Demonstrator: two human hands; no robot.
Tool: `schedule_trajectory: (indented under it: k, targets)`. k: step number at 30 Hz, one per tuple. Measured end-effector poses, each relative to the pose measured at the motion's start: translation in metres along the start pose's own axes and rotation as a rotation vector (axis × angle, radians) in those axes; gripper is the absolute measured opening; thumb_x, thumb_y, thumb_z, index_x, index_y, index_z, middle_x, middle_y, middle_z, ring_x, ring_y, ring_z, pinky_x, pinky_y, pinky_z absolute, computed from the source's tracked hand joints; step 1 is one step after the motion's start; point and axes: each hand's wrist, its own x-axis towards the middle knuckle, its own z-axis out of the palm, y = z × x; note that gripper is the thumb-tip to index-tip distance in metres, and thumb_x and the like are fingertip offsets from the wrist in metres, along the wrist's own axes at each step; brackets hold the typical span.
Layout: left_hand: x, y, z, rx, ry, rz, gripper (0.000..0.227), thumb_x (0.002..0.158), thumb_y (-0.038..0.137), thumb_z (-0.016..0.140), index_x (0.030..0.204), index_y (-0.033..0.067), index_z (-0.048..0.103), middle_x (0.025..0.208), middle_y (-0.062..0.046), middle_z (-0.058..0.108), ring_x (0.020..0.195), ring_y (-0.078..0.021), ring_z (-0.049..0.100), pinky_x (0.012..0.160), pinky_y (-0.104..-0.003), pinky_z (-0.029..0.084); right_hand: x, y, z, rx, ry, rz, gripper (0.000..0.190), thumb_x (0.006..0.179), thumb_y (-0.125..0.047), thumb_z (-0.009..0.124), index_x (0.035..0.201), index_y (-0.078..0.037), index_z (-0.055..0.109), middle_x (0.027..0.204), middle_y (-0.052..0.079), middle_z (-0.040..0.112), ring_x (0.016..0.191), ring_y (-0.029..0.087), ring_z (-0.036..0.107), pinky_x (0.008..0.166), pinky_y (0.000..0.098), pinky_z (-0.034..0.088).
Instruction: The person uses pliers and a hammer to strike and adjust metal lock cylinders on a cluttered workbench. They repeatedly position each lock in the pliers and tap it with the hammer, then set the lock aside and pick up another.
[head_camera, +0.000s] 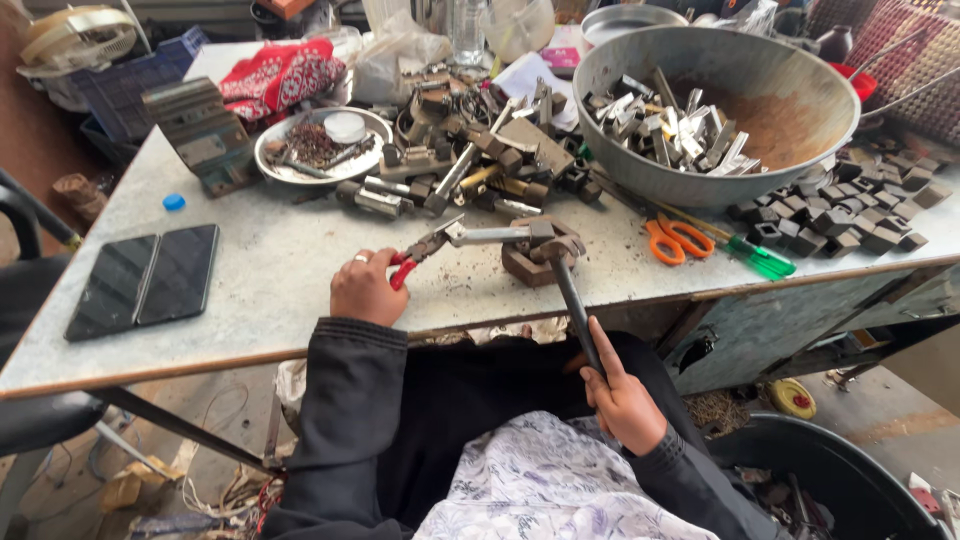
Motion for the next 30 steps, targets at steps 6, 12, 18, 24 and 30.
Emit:
schedule_trajectory:
  k: [6, 12, 18, 24, 30]
  targets:
    - [0.002, 0.002, -0.004, -0.025, -0.046, -0.013, 0.038, 0.074, 0.017, 0.077, 0.112, 0.0133, 0.074, 0.098, -0.010, 0.071, 0.088, -0.0335, 0.068, 0.083, -0.046, 0.052, 0.002, 0.004, 0.004, 0.044, -0.001, 0.026, 0.077, 0.101, -0.018, 0.047, 0.164, -0.036, 0.005, 0.064, 0.005, 0.054, 0.042, 0.013, 0.047, 0.043, 0.0331, 0.046]
    - [0.003, 0.003, -0.005, -0.016, -0.053, -0.019, 0.037, 0.074, 0.018, 0.077, 0.112, 0.0140, 0.075, 0.100, -0.011, 0.071, 0.090, -0.0338, 0.068, 0.083, -0.046, 0.052, 0.004, 0.004, 0.008, 0.046, 0.018, 0.007, 0.078, 0.100, -0.016, 0.048, 0.164, -0.033, 0.006, 0.062, 0.004, 0.054, 0.041, 0.013, 0.046, 0.043, 0.0323, 0.045]
    - [0.004, 0.004, -0.007, -0.002, -0.054, -0.004, 0.038, 0.075, 0.018, 0.077, 0.113, 0.0125, 0.074, 0.101, -0.011, 0.071, 0.090, -0.0334, 0.069, 0.085, -0.046, 0.052, 0.005, 0.005, 0.007, 0.018, 0.025, 0.012, 0.078, 0.100, -0.018, 0.049, 0.163, -0.034, 0.008, 0.063, 0.005, 0.058, 0.041, 0.014, 0.050, 0.043, 0.0313, 0.048]
    - [0.003, 0.007, -0.007, 0.002, -0.079, -0.034, 0.034, 0.077, 0.018, 0.077, 0.111, 0.0138, 0.075, 0.101, -0.010, 0.071, 0.091, -0.0339, 0.068, 0.085, -0.046, 0.052, 0.006, 0.010, 0.005, 0.050, 0.017, 0.020, 0.078, 0.100, -0.018, 0.050, 0.164, -0.035, 0.008, 0.065, 0.005, 0.057, 0.041, 0.013, 0.049, 0.043, 0.0318, 0.047]
    - [0.005, 0.004, -0.007, 0.013, -0.078, -0.004, 0.041, 0.075, 0.018, 0.078, 0.115, 0.0109, 0.073, 0.101, -0.012, 0.070, 0.092, -0.0336, 0.068, 0.086, -0.047, 0.052, 0.009, 0.012, 0.006, 0.069, 0.021, 0.047, 0.079, 0.099, -0.017, 0.050, 0.163, -0.035, 0.009, 0.065, 0.004, 0.057, 0.041, 0.013, 0.048, 0.042, 0.0323, 0.047]
